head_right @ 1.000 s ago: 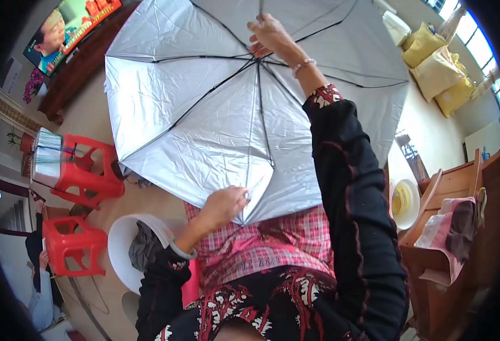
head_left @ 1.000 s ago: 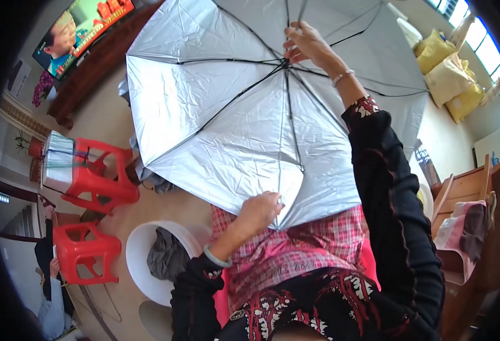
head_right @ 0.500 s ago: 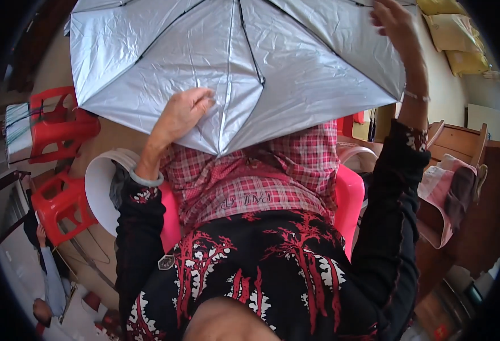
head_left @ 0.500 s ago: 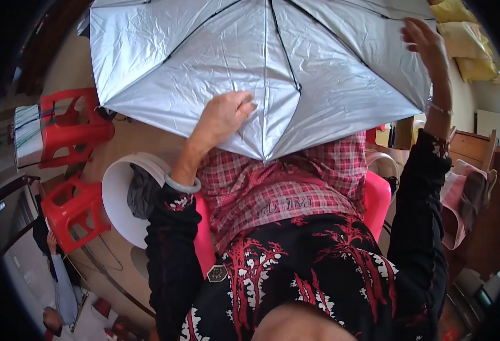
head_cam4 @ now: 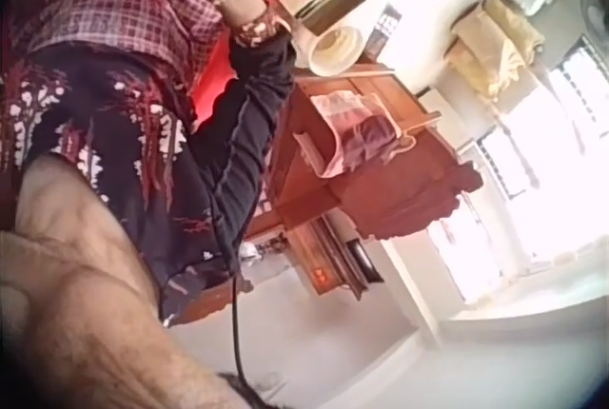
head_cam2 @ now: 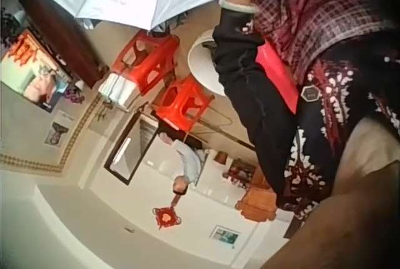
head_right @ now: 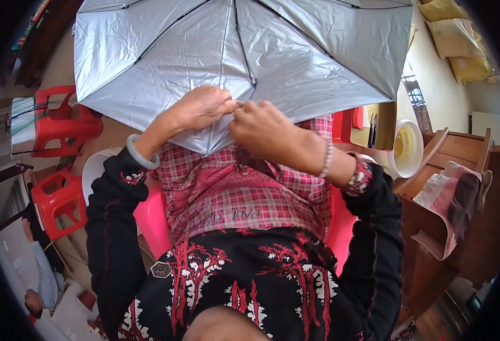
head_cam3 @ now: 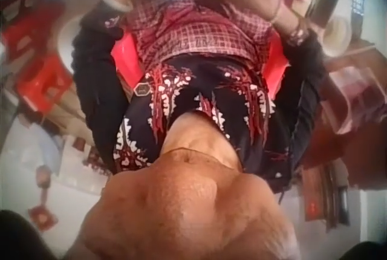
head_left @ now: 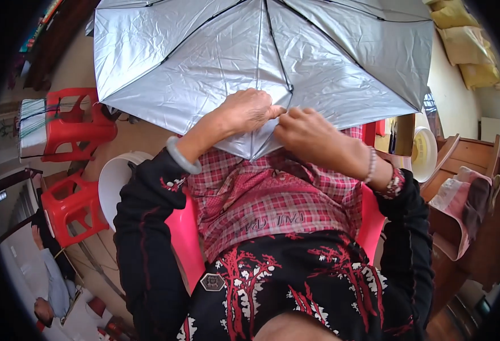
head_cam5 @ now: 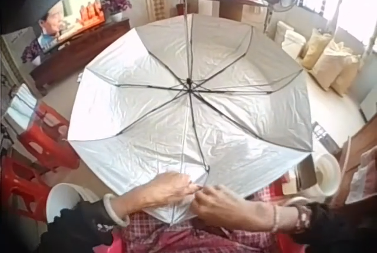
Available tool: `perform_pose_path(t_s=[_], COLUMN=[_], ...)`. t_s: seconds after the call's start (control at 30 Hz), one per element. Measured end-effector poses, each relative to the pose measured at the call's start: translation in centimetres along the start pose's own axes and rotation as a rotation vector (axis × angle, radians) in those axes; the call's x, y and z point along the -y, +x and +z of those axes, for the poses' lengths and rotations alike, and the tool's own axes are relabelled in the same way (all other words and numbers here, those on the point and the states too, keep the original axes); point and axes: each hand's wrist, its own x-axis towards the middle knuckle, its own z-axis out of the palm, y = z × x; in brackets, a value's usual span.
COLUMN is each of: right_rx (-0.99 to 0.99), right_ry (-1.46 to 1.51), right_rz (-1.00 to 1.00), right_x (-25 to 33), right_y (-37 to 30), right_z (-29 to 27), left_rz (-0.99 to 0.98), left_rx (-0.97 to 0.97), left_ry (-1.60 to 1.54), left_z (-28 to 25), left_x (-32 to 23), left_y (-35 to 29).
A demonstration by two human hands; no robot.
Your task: Repairing or treating the fabric of an umbrella using a small applicator tool.
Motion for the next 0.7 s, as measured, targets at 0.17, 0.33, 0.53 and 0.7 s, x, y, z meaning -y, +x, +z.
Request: perform_pose_path(t_s=[0.17, 0.33, 0.53, 0.7], right_rx=[0.019, -0.035, 0.005, 0.059], right_ry=[-0.159, -0.237, -0.165, -0.175], right_rz=[0.032, 0.011, -0.035, -0.064], right_x=[1.5, 1.5, 1.6, 2.2], right_y=[1.5, 1.8, 1.1, -0.3], right_z=[2.4, 2.4, 1.2, 1.5], left_rz=[-0.237, -0.334, -0.439, -0.563], left_rx=[-0.111, -0.358, -0.4, -0.462], left_ry=[-0.016, 0.071, 0.218, 0.24], left_z=[1.6, 2.8, 1.9, 2.7], left_x=[-1.1, -0.9, 0.7, 1.3], left_y=[3.7, 5.0, 6.0, 4.5])
